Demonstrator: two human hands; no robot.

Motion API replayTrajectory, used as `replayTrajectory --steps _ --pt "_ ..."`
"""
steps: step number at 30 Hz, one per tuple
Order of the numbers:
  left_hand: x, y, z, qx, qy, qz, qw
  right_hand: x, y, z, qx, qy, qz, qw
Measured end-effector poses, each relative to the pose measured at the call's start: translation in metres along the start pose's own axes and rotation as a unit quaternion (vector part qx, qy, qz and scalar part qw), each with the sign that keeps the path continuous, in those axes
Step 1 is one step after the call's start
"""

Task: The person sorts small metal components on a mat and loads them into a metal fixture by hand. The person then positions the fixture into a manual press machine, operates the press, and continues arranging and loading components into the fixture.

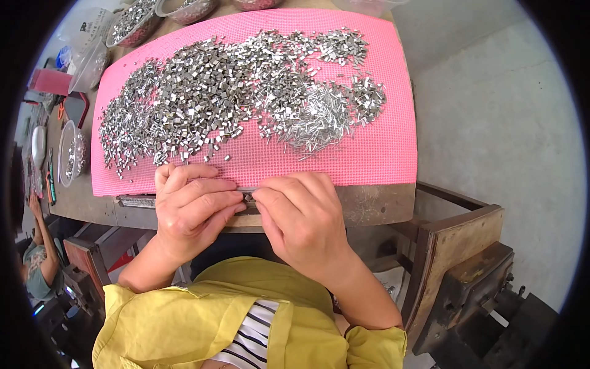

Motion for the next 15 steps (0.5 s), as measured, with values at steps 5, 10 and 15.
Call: replayTrajectory --steps 5,10,15 --pt "0.0 -0.001 -0.001 -0.031 -0.006 0.02 0.999 -0.001 -0.003 0.003 0.0 -0.009 -0.025 1.0" --pt "0.001 0.001 0.0 -0.034 0.005 0.044 0.998 -0.003 -0.009 0.008 -0.007 0.005 -0.051 0.999" --pt "0.0 -0.001 -0.006 -0.012 0.013 0.015 1.0 -0.006 -0.013 0.007 0.005 0.013 -0.063 0.998"
Point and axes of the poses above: each hand's wrist, its own z-axis towards the middle knuckle, its own x-axis out of the back of the hand, y = z × x, the point moved 2 cm from there along z, towards the middle knuckle, and after that the axes turned 5 degrees about -x, right-handed, at the moved point
